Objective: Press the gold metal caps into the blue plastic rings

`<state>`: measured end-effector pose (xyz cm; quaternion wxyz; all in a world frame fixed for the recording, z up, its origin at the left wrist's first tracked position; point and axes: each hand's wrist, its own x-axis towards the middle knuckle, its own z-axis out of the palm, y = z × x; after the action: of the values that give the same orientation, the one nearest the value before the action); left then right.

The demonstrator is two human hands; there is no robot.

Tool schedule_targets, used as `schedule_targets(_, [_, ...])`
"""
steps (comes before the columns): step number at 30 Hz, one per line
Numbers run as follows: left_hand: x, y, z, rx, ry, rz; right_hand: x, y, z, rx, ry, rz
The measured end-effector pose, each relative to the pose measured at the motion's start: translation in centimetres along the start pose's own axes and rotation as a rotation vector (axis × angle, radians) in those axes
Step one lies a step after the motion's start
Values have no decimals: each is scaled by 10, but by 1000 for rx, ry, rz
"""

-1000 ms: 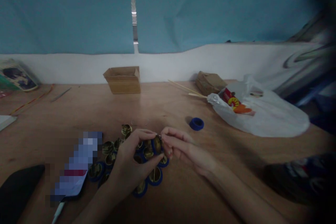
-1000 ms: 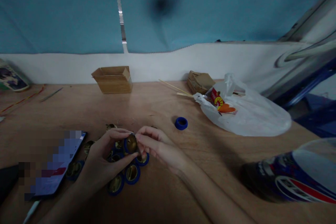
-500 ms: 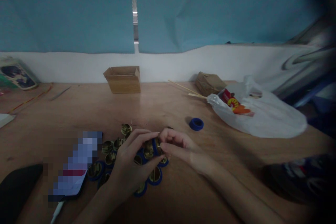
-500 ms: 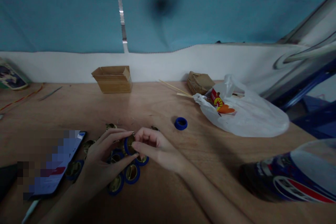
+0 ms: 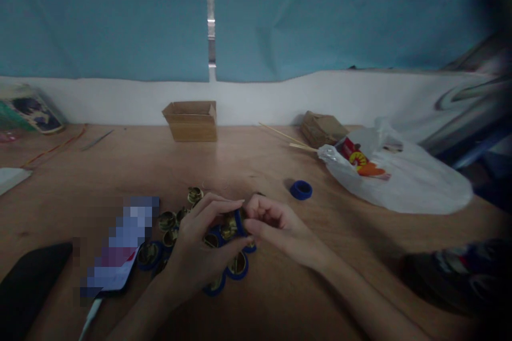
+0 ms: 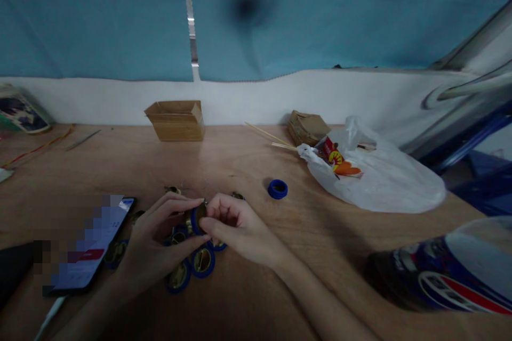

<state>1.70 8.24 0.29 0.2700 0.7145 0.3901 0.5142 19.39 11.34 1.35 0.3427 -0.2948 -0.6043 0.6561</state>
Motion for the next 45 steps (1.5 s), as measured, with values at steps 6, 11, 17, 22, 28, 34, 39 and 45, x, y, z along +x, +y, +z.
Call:
schedule_targets(6, [-3,1,0,-175,-113,-210,-2,-9,6,-35,120,16])
schedule_targets(11, [-4,6,0,-262,-147,-281,-3,-13,10,-73,209,33])
schedule_targets(17, [-1,7,0,-533,-149,-459,-3,-12,17,-10,235,74])
schedule_targets(22, [2,2,1,-651,-176,-522,-2,-7,19,-6,271,76])
schedule_targets(28, [3,4,2,-624,-153,-515,-2,-4,24,-36,343,66])
schedule_targets(34, [3,4,3,-574,-121,-516,-3,-2,28,-134,440,38])
schedule_targets(39, [1,3,4,-562,-98,-485,-4,1,28,-173,469,11])
schedule_targets(45, [3,3,5,-569,-81,-438,-4,-1,25,-99,407,-2])
